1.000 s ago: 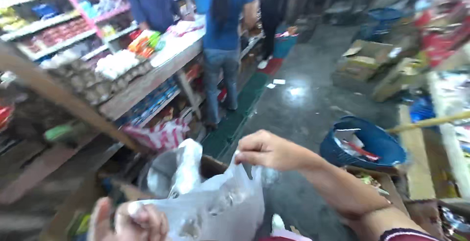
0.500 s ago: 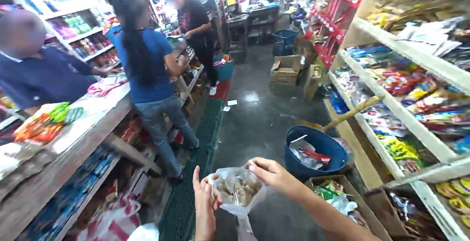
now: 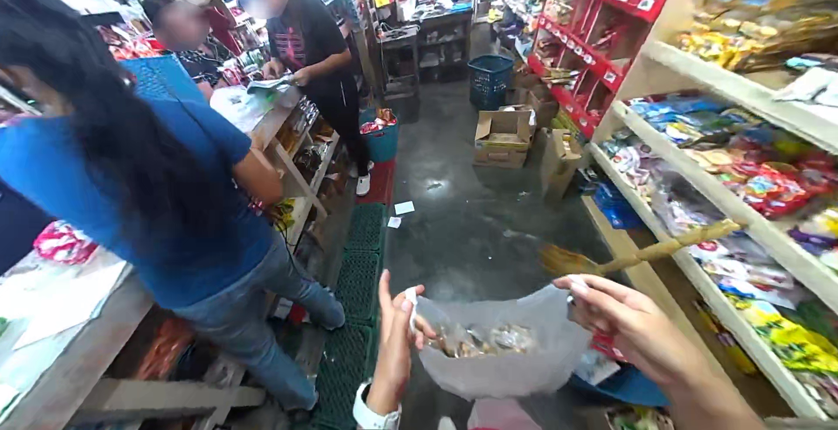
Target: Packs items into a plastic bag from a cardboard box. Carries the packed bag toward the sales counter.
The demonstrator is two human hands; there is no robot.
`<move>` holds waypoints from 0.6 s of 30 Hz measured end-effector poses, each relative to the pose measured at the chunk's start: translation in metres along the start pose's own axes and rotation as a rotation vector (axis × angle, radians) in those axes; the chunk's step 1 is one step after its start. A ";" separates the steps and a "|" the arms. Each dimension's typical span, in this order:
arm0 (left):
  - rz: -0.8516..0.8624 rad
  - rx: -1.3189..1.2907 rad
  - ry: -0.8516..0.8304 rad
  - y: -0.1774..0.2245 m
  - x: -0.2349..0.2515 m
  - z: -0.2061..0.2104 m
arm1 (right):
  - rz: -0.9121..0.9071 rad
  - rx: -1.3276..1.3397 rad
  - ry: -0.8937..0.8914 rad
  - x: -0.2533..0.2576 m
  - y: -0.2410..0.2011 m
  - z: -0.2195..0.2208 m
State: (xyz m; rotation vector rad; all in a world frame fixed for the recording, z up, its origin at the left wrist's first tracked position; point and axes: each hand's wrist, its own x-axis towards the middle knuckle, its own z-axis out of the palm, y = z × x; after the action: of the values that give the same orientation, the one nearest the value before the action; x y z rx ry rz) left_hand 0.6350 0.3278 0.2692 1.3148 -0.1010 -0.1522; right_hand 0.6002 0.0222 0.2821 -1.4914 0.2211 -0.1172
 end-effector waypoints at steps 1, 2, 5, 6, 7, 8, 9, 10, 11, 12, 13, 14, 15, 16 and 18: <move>-0.023 0.007 -0.027 -0.003 0.027 0.002 | -0.002 0.011 0.033 0.021 0.004 -0.004; -0.041 0.007 -0.054 -0.007 0.055 0.004 | 0.001 0.030 0.060 0.044 0.009 -0.008; -0.062 0.016 -0.114 -0.022 0.141 0.012 | 0.021 0.061 0.097 0.123 0.020 -0.017; -0.067 0.019 -0.117 -0.028 0.170 0.016 | 0.030 0.060 0.096 0.152 0.023 -0.020; -0.072 0.019 -0.115 -0.034 0.198 0.019 | 0.040 0.058 0.088 0.182 0.026 -0.022; -0.074 0.015 -0.103 -0.038 0.228 0.022 | 0.051 0.048 0.074 0.215 0.027 -0.023; -0.077 0.007 -0.080 -0.040 0.257 0.027 | 0.062 0.035 0.057 0.249 0.026 -0.024; -0.082 0.004 -0.050 -0.039 0.287 0.031 | 0.072 0.024 0.037 0.283 0.022 -0.023; -0.088 0.008 -0.022 -0.036 0.315 0.036 | 0.081 0.009 0.014 0.317 0.016 -0.022; -0.083 0.019 0.004 -0.033 0.343 0.039 | 0.088 -0.002 -0.013 0.349 0.010 -0.020; -0.068 0.034 0.030 -0.029 0.369 0.040 | 0.085 -0.009 -0.037 0.381 0.003 -0.015; -0.045 0.051 0.053 -0.026 0.393 0.038 | 0.083 -0.015 -0.058 0.411 -0.004 -0.011; -0.022 0.064 0.078 -0.023 0.417 0.037 | 0.079 -0.019 -0.078 0.440 -0.011 -0.008; -0.005 0.068 0.111 -0.021 0.440 0.036 | 0.074 -0.016 -0.096 0.469 -0.017 -0.004; 0.020 0.054 0.179 -0.018 0.489 0.031 | 0.068 0.004 -0.125 0.529 -0.023 0.008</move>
State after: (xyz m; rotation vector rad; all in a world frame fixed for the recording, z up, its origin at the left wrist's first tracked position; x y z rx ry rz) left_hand 1.1105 0.2111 0.2540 1.3752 0.0343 -0.0148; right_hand 1.1184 -0.0850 0.2665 -1.4797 0.1703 0.0296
